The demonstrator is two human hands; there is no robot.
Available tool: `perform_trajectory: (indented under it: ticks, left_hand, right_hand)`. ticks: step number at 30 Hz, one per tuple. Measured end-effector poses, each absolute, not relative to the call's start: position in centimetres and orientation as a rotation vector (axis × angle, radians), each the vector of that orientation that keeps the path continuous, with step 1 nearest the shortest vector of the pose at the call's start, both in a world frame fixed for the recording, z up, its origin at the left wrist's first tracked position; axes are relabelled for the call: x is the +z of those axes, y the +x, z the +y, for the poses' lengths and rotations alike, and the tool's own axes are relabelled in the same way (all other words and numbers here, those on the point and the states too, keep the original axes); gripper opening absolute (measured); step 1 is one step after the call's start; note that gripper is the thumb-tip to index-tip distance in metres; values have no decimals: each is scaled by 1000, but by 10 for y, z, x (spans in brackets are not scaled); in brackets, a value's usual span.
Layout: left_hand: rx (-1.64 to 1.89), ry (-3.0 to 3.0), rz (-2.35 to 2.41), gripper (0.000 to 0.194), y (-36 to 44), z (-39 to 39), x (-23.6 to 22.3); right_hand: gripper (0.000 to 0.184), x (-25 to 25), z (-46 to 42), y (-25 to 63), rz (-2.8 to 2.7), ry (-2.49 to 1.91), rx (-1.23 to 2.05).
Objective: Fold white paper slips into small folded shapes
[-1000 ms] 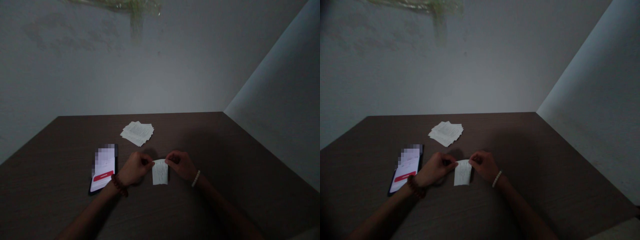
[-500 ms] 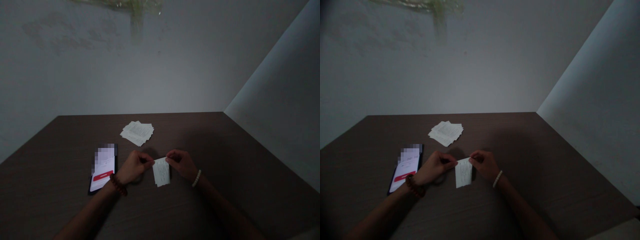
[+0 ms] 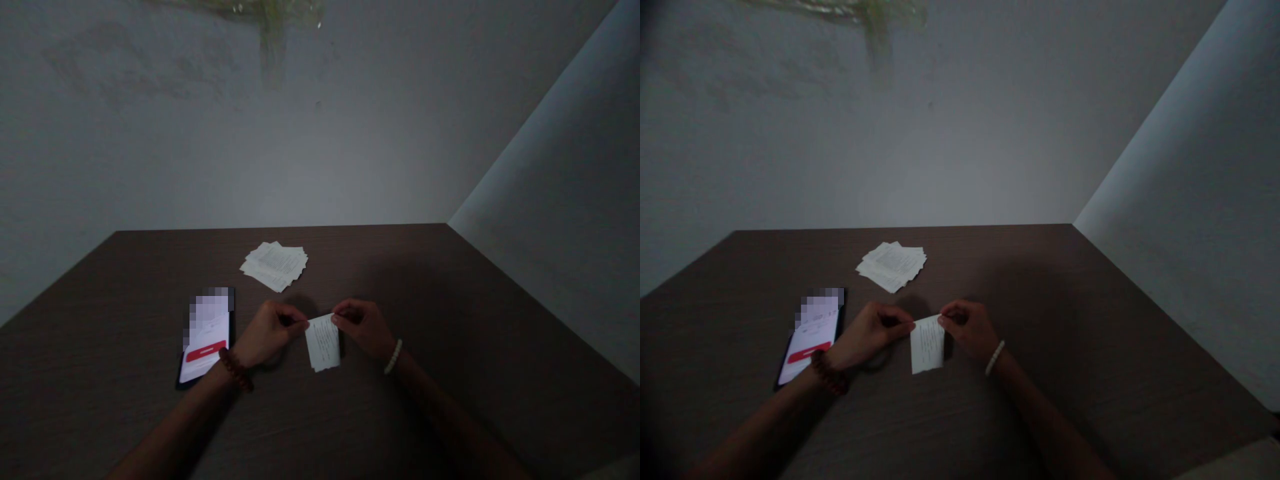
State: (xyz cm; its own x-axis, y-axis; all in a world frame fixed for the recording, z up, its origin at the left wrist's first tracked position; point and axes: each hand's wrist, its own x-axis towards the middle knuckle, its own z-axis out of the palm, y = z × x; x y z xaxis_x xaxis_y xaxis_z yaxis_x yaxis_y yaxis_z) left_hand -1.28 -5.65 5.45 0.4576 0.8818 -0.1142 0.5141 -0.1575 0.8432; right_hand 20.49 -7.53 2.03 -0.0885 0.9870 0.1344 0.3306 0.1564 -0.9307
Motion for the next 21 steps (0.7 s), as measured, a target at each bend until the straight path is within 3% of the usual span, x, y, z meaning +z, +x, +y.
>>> perform_trajectory:
  ticks: [8,21]
  left_hand:
    - [496,1852,1214,24,-11,-58,54]
    - [478,2209,1420,10,1,-66,42]
  right_hand:
    - [15,14,-74,205,-1616,-1339,918]
    - [10,12,-78,200,-1957,-1417,482]
